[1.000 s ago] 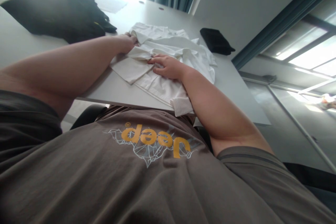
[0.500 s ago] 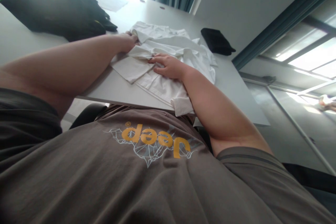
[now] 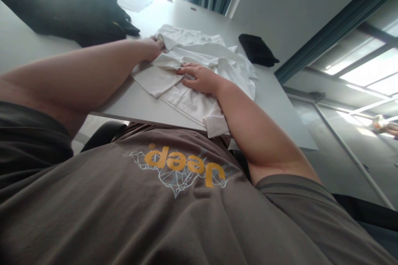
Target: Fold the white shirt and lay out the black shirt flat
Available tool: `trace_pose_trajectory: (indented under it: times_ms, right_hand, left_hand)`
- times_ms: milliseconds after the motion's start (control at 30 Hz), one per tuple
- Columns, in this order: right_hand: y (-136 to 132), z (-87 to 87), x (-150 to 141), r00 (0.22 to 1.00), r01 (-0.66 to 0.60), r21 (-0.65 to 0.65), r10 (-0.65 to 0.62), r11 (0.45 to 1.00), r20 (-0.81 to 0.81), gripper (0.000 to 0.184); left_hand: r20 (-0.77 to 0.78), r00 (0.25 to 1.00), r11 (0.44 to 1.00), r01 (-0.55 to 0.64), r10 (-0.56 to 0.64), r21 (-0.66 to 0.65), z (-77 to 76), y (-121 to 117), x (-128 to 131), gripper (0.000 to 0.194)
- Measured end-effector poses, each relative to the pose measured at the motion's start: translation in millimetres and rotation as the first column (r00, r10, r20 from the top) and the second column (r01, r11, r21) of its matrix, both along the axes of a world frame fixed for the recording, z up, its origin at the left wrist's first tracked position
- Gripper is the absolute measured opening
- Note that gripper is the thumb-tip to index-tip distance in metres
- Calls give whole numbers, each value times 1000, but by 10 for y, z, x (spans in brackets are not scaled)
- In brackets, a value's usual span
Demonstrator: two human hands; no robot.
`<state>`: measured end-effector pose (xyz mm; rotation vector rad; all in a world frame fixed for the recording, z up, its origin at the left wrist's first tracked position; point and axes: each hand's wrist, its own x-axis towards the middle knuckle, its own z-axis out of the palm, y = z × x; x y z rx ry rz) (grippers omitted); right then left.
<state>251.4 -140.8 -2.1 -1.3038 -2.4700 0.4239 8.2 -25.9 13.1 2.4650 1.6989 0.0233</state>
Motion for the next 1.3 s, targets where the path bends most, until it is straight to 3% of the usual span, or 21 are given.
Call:
trace_pose_trajectory:
  times_ms: [700, 867, 1300]
  right_hand:
    - [-40, 28, -28, 1000, 11, -13, -11, 1000, 9, 52]
    - [-40, 20, -26, 1000, 7, -10, -7, 1000, -3, 51]
    - [-24, 17, -22, 1000, 14, -9, -14, 1000, 14, 54]
  left_hand:
    - [-24, 999, 999, 36, -35, 33, -67, 100, -28, 88]
    - [-38, 999, 999, 32, -31, 40, -37, 38, -23, 79]
    - [-1, 1000, 1000, -5, 5, -10, 38, -58, 8, 79]
